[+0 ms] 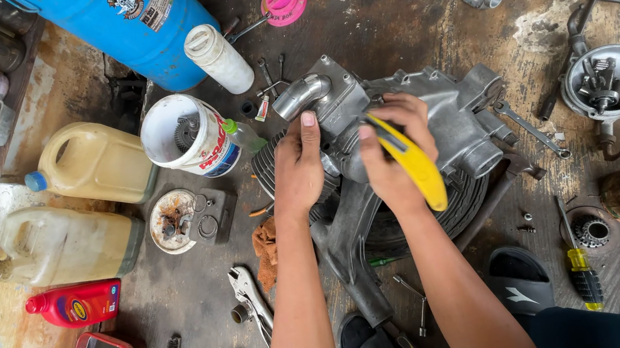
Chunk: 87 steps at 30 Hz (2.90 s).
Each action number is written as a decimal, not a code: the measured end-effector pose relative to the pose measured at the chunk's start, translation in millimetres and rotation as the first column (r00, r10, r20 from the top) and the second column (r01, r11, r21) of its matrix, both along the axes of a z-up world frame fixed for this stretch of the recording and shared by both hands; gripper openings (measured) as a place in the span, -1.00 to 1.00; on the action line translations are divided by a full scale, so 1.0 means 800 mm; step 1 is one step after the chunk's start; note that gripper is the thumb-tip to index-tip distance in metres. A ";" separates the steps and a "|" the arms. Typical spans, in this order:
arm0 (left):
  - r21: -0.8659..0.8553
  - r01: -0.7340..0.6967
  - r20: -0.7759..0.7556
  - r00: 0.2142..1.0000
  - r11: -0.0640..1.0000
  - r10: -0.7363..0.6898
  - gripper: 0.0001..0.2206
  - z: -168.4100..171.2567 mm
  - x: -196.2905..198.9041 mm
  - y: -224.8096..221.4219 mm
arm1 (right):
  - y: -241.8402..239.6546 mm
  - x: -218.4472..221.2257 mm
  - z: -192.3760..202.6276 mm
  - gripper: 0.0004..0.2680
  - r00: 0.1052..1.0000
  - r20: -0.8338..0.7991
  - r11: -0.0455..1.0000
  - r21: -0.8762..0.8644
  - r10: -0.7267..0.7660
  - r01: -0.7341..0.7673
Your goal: Scraping gasket residue or debris off a motorcycle engine block component using a utility knife.
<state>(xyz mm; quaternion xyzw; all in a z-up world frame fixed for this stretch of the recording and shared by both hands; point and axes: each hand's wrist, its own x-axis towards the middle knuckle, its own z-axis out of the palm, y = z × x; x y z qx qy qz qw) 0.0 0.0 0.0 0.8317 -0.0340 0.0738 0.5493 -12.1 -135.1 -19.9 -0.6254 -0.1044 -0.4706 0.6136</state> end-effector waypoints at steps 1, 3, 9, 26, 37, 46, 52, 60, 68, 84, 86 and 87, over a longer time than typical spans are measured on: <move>0.012 -0.003 0.016 1.000 1.000 0.003 -0.43 -0.006 0.003 0.000 | 0.000 0.000 -0.002 -0.91 0.999 -0.015 0.994 0.104 0.039 -0.038; 0.094 0.003 0.047 0.999 0.996 -0.007 -0.45 0.021 -0.003 -0.008 | -0.001 0.001 -0.005 -0.91 0.998 -0.015 0.987 0.152 0.059 -0.056; 0.244 -0.086 0.050 0.996 0.966 0.076 -0.39 0.015 0.001 -0.018 | -0.007 0.005 -0.034 -0.86 0.995 -0.078 0.959 0.282 0.063 -0.039; 0.271 0.151 -0.120 0.985 0.951 -0.122 -0.49 0.008 0.001 0.013 | -0.027 0.007 -0.056 -0.88 0.985 0.026 0.833 0.530 0.171 -0.159; 0.196 -0.003 0.045 0.999 0.981 -0.006 -0.45 0.046 -0.039 -0.035 | -0.046 -0.023 -0.047 -0.92 0.970 0.026 0.756 0.621 0.243 -0.206; 0.078 0.018 0.130 0.991 0.997 -0.028 -0.45 0.043 -0.027 -0.045 | -0.106 -0.048 -0.037 -0.87 0.924 -0.094 0.636 0.751 0.370 -0.178; 0.225 0.109 0.124 0.982 0.968 -0.140 -0.41 0.050 -0.026 -0.047 | -0.121 -0.058 -0.033 -0.79 0.924 -0.319 0.889 0.455 0.213 -0.048; 0.192 0.025 0.240 0.968 0.981 -0.072 -0.61 -0.026 0.047 0.010 | -0.106 -0.069 -0.052 -0.79 0.902 -0.396 0.947 0.317 0.171 -0.040; 0.248 0.098 0.089 0.988 0.964 -0.123 -0.46 -0.017 0.036 0.009 | -0.112 -0.085 -0.051 -0.82 0.848 -0.511 0.989 0.123 0.137 -0.086; 0.201 -0.554 0.644 0.696 0.808 0.317 -0.48 -0.051 -0.050 -0.077 | -0.190 -0.219 -0.387 -0.68 0.097 -0.827 0.805 -0.561 -0.554 -0.194; 0.106 -0.615 0.725 0.585 0.781 0.363 -0.62 -0.048 -0.056 -0.094 | -0.191 -0.222 -0.385 -0.64 0.121 -0.804 0.760 -0.591 -0.582 -0.271; 0.025 -0.619 0.727 0.550 0.785 0.410 -0.72 -0.052 -0.059 -0.104 | -0.190 -0.222 -0.384 -0.64 0.132 -0.798 0.739 -0.596 -0.588 -0.314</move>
